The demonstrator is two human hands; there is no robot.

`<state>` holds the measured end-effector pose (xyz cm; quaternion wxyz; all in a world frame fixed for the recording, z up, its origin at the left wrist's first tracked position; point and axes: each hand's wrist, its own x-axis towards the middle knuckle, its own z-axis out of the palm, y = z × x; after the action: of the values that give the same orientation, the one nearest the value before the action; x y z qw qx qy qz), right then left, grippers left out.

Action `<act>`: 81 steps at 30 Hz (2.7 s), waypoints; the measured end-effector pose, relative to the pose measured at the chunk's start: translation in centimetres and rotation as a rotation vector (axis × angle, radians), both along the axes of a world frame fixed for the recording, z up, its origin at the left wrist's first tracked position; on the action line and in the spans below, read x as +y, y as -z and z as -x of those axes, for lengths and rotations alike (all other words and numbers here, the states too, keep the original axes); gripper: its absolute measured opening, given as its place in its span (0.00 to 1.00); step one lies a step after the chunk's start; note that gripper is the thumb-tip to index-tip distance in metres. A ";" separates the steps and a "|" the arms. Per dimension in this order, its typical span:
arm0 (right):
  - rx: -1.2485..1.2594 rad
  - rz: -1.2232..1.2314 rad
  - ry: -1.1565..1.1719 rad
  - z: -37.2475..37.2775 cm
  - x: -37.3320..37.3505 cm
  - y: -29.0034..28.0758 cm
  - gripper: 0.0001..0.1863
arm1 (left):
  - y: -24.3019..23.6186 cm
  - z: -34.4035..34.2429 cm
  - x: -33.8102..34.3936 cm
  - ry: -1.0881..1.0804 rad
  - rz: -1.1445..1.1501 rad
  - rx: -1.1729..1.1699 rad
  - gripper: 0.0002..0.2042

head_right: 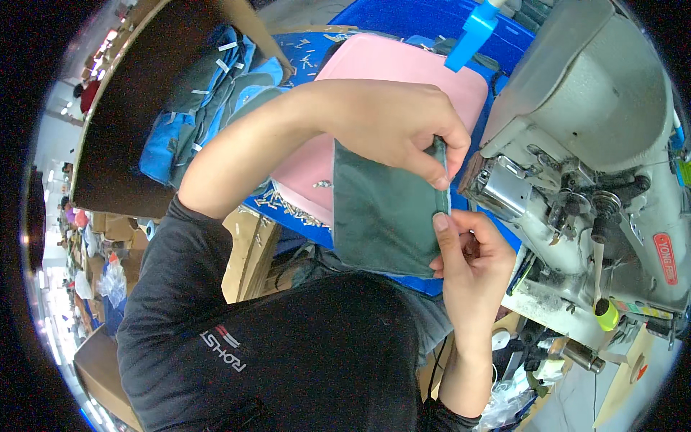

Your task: Operating an industrial sewing machine to stitch and finish leather pouches.

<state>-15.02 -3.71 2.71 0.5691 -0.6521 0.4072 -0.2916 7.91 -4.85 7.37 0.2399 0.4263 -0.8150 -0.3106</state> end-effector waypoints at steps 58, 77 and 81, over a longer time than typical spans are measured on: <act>-0.128 -0.102 0.125 -0.4 -1.6 3.5 0.10 | 7.8 4.7 0.9 -0.593 0.498 -0.039 0.16; -0.589 -0.109 -0.697 4.2 8.0 -1.4 0.08 | 6.7 8.1 5.2 -0.563 0.636 0.039 0.11; -0.620 -0.158 -0.743 4.2 7.8 -1.3 0.08 | 6.7 8.5 5.4 -0.552 0.636 0.059 0.11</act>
<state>-19.21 4.09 4.00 0.7767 -0.5907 -0.0207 -0.2176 -0.60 0.58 0.71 0.4568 0.5244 -0.7183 0.0201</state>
